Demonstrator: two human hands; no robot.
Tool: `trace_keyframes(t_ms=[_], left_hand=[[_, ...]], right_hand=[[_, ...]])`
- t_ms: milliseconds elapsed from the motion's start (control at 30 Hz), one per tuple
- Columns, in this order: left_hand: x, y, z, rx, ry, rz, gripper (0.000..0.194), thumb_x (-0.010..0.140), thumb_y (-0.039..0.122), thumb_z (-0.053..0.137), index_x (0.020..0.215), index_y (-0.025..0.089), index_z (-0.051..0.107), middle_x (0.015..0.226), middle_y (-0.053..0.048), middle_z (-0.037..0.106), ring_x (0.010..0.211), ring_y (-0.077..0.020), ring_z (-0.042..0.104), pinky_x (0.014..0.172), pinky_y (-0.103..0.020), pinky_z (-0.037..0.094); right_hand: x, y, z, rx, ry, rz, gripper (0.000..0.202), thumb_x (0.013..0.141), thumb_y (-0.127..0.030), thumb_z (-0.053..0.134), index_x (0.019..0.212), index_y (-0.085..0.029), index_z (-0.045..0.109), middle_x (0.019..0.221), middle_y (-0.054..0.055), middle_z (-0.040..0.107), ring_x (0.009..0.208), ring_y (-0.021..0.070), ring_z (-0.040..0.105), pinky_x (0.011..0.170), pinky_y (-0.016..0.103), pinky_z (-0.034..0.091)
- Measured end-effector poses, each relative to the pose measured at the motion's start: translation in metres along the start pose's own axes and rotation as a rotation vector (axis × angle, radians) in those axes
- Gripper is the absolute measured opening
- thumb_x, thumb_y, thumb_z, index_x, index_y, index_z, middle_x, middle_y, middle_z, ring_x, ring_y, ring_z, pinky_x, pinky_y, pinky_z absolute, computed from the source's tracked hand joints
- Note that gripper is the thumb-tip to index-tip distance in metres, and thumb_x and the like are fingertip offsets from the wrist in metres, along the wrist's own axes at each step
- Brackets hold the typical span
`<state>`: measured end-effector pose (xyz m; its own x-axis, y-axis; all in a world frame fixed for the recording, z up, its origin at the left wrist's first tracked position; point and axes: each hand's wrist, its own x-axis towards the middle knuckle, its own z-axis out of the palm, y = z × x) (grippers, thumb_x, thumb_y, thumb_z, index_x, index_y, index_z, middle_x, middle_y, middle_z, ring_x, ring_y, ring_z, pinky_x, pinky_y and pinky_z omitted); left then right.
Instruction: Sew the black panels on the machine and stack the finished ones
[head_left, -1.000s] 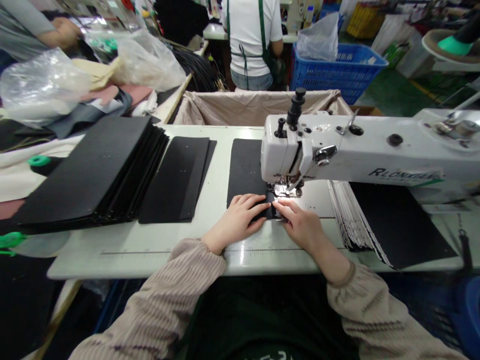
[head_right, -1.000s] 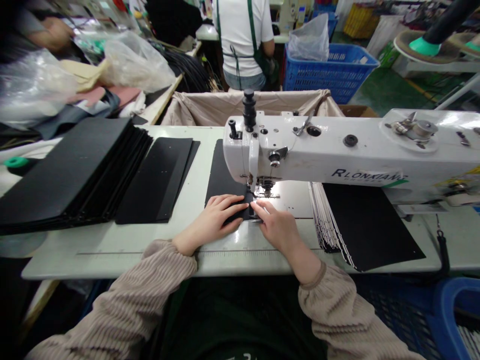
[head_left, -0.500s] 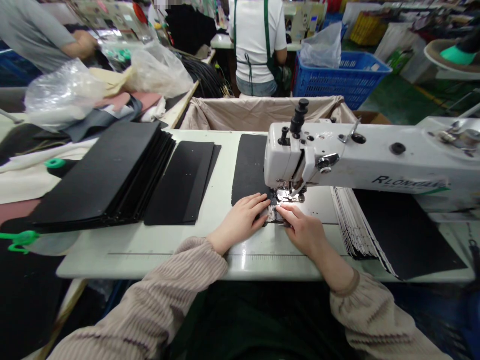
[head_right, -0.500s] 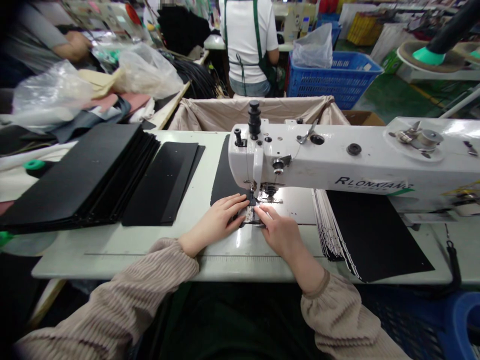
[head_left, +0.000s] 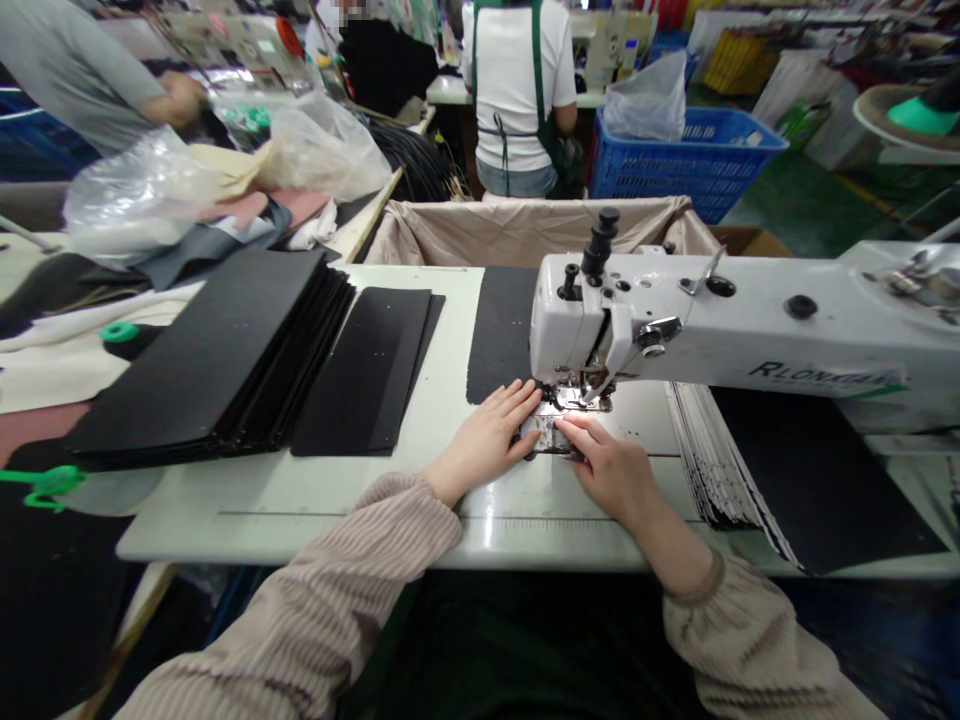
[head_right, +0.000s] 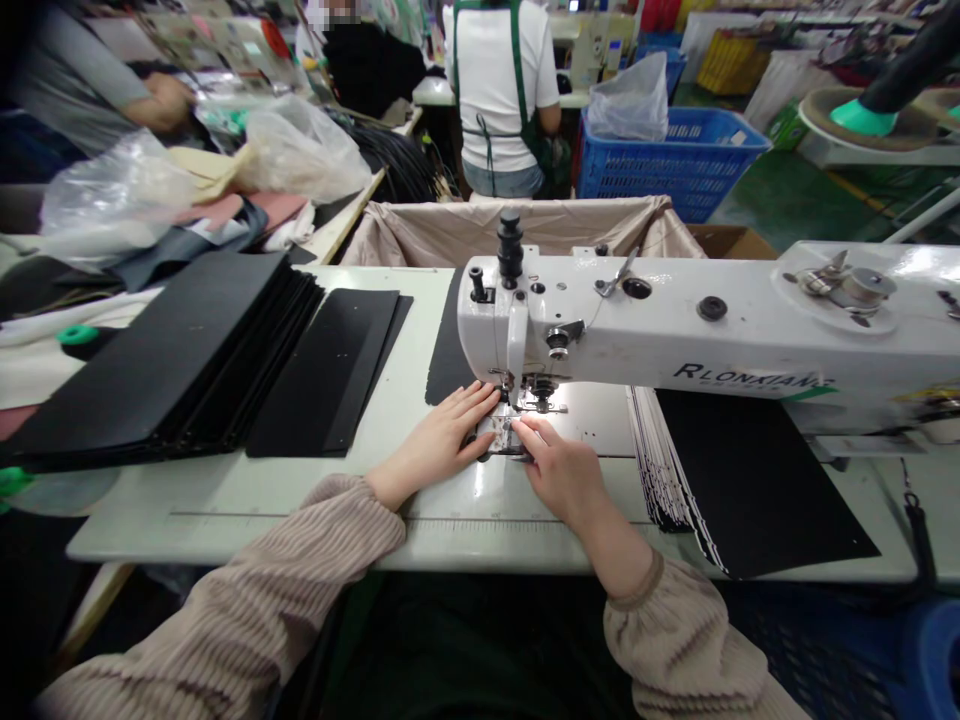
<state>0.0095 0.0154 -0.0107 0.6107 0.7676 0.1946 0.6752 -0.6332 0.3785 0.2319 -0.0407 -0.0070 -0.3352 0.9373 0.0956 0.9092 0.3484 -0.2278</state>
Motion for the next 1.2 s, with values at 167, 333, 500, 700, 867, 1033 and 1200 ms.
trace_keyframes(t_ms=[167,333,500,700,867,1033,1200], left_hand=[[0.000,0.000,0.001,0.000,0.008,-0.002,0.056,0.098,0.038,0.048,0.149,0.020,0.036,0.156,-0.007,0.036,0.148,-0.0228,0.026,0.122,-0.045,0.024],[0.004,-0.003,-0.002,-0.011,0.012,0.002,0.053,0.094,0.035,0.053,0.144,0.018,0.044,0.154,-0.008,0.040,0.145,-0.0236,0.032,0.121,-0.044,0.025],[0.010,-0.004,0.000,0.000,0.028,0.000,0.044,0.091,0.025,0.053,0.135,0.018,0.053,0.150,-0.006,0.046,0.143,-0.0231,0.036,0.121,-0.044,0.025],[0.011,-0.005,0.004,0.038,0.006,0.004,0.050,0.095,0.029,0.048,0.144,0.019,0.044,0.153,-0.004,0.041,0.145,-0.0214,0.032,0.122,-0.043,0.023],[0.011,-0.006,0.004,0.050,-0.011,0.011,0.048,0.095,0.030,0.047,0.143,0.020,0.046,0.154,-0.004,0.041,0.145,-0.0215,0.032,0.121,-0.043,0.023],[0.012,-0.007,0.003,0.048,-0.008,0.011,0.049,0.095,0.030,0.047,0.143,0.019,0.046,0.153,-0.004,0.042,0.145,-0.0215,0.031,0.122,-0.043,0.022],[0.012,-0.006,0.002,0.034,-0.011,0.003,0.049,0.093,0.029,0.048,0.142,0.019,0.047,0.153,-0.005,0.042,0.145,-0.0218,0.032,0.121,-0.043,0.022]], right_hand=[[0.000,-0.001,0.000,-0.007,-0.005,-0.002,0.056,0.086,-0.017,0.051,0.140,-0.028,0.051,0.143,0.003,0.054,0.102,0.0201,0.066,0.075,0.031,0.055],[0.000,-0.001,0.001,-0.005,0.002,-0.003,0.056,0.086,-0.017,0.050,0.141,-0.028,0.051,0.143,0.003,0.054,0.101,0.0201,0.066,0.075,0.031,0.055],[0.000,-0.001,0.001,-0.010,0.005,0.002,0.055,0.086,-0.017,0.050,0.140,-0.028,0.052,0.143,0.003,0.055,0.099,0.0200,0.067,0.074,0.030,0.055],[-0.001,0.000,0.003,-0.007,0.015,0.009,0.054,0.087,-0.018,0.049,0.140,-0.029,0.051,0.143,0.000,0.054,0.101,0.0204,0.066,0.075,0.031,0.054],[-0.001,-0.001,0.003,-0.010,0.012,0.004,0.053,0.087,-0.018,0.049,0.140,-0.029,0.051,0.143,0.000,0.054,0.100,0.0196,0.066,0.074,0.030,0.054],[-0.001,-0.001,0.003,-0.021,0.022,0.008,0.054,0.087,-0.018,0.048,0.140,-0.029,0.051,0.143,0.000,0.055,0.098,0.0195,0.066,0.073,0.030,0.054],[-0.001,-0.001,0.003,-0.022,0.010,0.020,0.053,0.088,-0.019,0.048,0.140,-0.029,0.051,0.143,0.001,0.054,0.101,0.0198,0.066,0.075,0.030,0.053]])
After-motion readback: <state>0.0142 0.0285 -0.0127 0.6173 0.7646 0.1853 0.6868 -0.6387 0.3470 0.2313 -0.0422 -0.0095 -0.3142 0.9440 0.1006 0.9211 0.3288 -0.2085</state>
